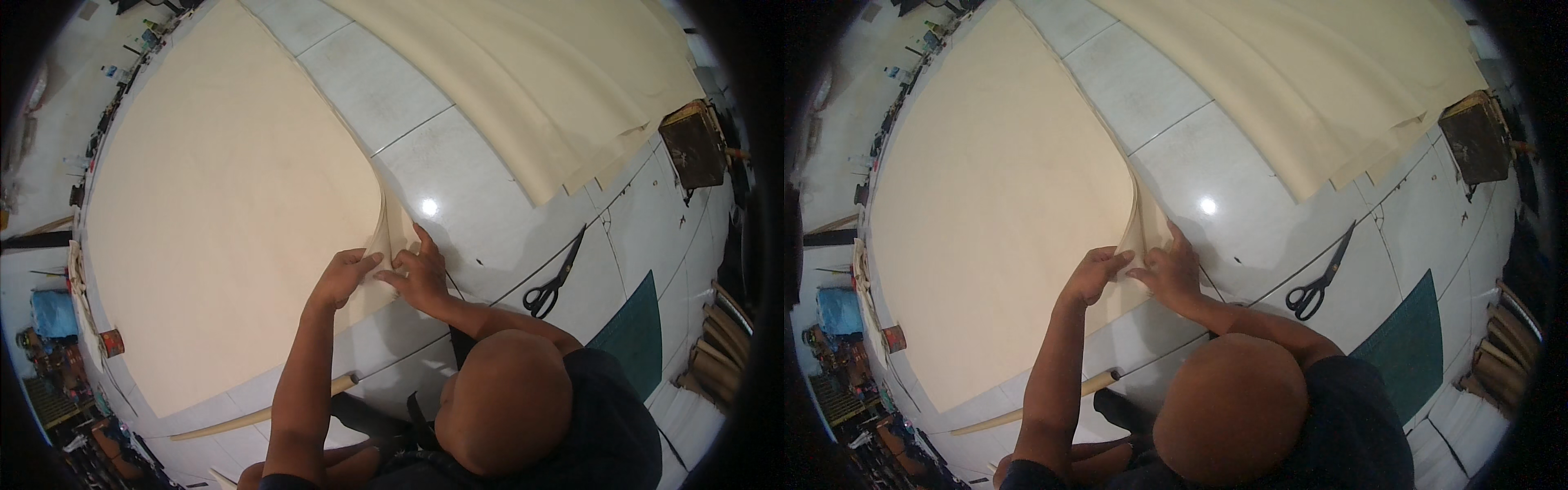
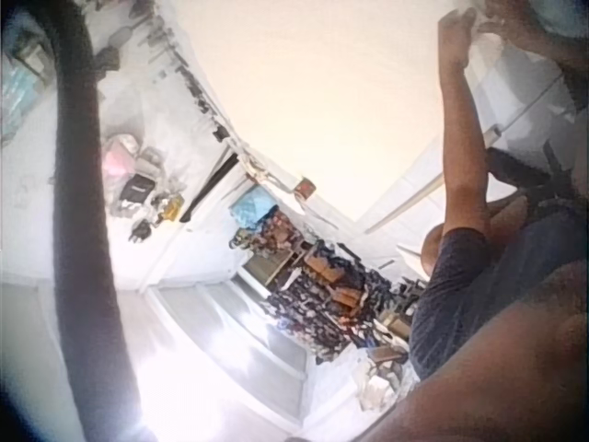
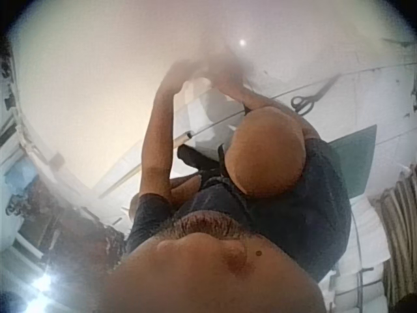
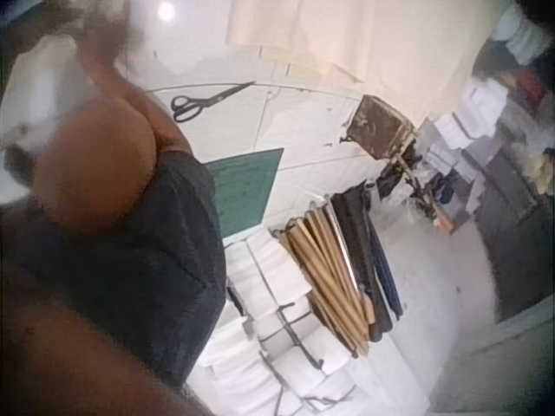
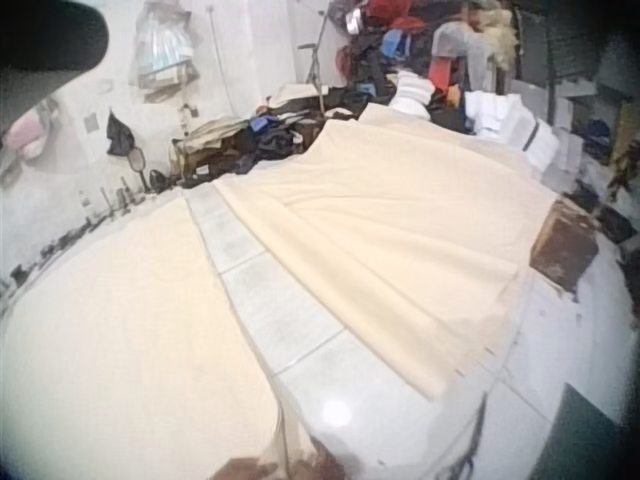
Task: The person unfolds a large piece of off-white fabric on the floor, smooths it out, and uses a wooden dowel to measure and mark a straight line. They then use scissors to cut the fabric along the marked line, separating it into two pieces.
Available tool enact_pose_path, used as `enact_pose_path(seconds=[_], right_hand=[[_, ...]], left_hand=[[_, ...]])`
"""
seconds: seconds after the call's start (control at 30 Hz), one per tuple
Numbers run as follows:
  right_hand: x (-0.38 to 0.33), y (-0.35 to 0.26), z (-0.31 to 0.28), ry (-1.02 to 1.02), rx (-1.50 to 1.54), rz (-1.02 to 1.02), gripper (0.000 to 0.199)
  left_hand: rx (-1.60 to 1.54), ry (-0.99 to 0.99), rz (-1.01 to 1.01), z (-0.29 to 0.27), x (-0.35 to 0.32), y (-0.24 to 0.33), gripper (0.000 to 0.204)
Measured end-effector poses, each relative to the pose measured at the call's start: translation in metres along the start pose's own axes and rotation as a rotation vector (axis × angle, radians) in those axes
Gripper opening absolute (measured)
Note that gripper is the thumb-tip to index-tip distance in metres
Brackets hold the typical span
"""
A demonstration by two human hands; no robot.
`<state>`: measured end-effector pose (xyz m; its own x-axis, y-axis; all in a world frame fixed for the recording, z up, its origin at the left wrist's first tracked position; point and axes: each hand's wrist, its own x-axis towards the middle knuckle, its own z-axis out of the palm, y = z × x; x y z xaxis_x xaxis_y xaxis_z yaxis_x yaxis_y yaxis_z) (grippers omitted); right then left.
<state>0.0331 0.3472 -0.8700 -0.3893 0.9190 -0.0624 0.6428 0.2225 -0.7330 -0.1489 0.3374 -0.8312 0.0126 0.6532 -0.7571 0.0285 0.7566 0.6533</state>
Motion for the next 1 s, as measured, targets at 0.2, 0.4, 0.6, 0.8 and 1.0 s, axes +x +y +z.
enact_pose_path(seconds=[0.2,0.4,0.6,0.8,1.0], right_hand=[[-0.003,0.033,0.010,0.005,0.131,-0.096,0.025],[0.000,0.029,0.007,0.078,0.401,0.060,0.039],[0.005,-0.002,-0.001,-0.056,0.014,0.025,0.038],[0.002,0.035,0.009,0.001,0.166,-0.124,0.026],[0.005,0.039,0.010,0.080,0.440,0.008,0.033]], left_hand=[[-0.087,0.007,0.006,-0.001,-0.001,0.001,0.032],[-0.103,0.018,-0.020,-0.001,0.002,-0.004,0.033],[-0.067,-0.017,0.044,0.000,0.000,-0.007,0.030],[-0.074,0.025,0.013,0.002,-0.002,-0.001,0.025],[-0.111,0.037,0.031,0.000,0.001,-0.008,0.025]])
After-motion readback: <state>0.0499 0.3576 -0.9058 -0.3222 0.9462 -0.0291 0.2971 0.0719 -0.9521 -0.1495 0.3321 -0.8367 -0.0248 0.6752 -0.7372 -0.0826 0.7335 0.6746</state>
